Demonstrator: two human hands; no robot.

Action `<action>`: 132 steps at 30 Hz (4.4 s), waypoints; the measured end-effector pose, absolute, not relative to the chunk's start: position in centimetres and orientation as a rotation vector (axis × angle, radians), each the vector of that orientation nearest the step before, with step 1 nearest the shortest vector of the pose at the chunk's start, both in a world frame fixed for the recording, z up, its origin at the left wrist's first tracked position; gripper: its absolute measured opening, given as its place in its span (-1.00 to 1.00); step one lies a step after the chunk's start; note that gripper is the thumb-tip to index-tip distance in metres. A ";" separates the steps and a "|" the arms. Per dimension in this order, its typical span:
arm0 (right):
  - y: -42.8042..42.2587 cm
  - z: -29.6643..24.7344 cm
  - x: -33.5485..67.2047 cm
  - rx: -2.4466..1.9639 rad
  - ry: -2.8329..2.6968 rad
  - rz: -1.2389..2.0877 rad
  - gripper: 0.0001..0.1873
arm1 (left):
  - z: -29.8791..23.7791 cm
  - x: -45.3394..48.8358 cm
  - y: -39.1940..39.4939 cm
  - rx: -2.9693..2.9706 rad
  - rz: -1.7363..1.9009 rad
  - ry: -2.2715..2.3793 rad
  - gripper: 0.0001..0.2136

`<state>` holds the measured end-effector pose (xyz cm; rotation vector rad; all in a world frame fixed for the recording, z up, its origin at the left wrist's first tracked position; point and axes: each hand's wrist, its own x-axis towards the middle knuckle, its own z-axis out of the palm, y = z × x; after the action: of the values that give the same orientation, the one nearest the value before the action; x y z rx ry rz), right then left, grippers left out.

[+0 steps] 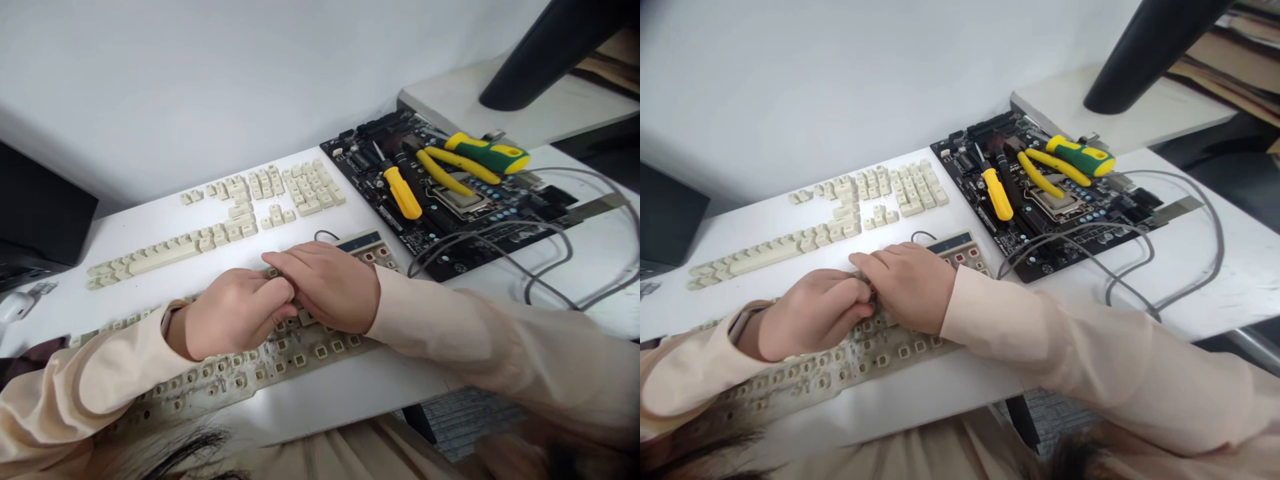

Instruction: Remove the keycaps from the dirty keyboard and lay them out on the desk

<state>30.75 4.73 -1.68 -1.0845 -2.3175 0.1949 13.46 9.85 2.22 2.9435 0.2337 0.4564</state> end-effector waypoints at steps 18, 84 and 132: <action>4.6 -1.4 30.4 -1.183 -2.344 0.168 -0.59 | 1.8 11.1 6.2 3.238 0.570 0.576 -0.73; 4.5 -0.8 30.3 -1.214 -2.369 0.234 -0.62 | 3.6 10.4 8.0 2.005 0.386 0.964 -0.73; 4.2 -0.7 30.3 -1.128 -2.398 0.005 -0.66 | 2.0 5.7 10.1 3.089 0.208 1.340 -0.53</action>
<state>30.26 4.21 -0.68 -1.1283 -2.3979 0.0047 5.67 10.06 2.03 3.0886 1.3397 0.2082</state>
